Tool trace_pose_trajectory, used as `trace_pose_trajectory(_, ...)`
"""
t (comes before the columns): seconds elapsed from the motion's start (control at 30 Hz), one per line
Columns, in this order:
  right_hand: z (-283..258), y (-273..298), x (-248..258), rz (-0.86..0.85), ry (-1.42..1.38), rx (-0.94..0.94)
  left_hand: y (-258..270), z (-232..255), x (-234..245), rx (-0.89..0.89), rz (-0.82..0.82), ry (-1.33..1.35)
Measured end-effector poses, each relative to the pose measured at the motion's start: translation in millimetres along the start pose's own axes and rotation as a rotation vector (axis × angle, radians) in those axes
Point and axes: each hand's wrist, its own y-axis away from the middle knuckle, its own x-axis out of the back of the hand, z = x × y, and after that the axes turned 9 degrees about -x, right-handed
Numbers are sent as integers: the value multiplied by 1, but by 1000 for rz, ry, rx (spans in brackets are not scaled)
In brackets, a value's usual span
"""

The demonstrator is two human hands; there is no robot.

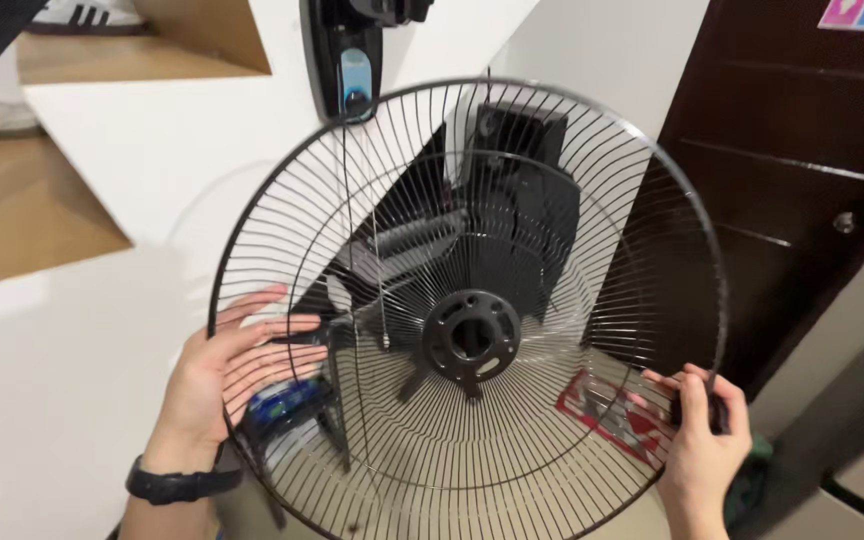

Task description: The person wipes the wall-mounted fan motor housing with a blue cloth, then picks up the front fan cage from a table and attaches it to the motor. The person secures the cage by hand-tightening the central nut.

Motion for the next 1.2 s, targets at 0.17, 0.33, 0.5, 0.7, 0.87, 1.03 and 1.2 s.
trace_pose_trajectory(0.17, -12, -21, -50, 40, -7, 106, -61, 16, 1, -85, 17, -28)
trace_pose_trajectory(0.33, -19, -40, -83, 35, -17, 232, -119, 37, -2, -260, 37, -146)
trace_pose_trajectory(0.5, -29, -53, -133, 64, -55, 371, -174, 67, -1, -505, -17, -279)
trace_pose_trajectory(0.7, -49, -69, -210, 110, -137, 442, -236, 129, 7, -789, -188, -413)
trace_pose_trajectory(0.87, -58, -88, -244, 41, -264, 600, -280, 175, 2, -897, -216, -503)
trace_pose_trajectory(1.03, -74, -119, -260, -7, -288, 684, -334, 196, 4, -900, -319, -456)
trace_pose_trajectory(1.2, -86, -136, -277, 11, -304, 697, -409, 202, 21, -1081, -446, -531)
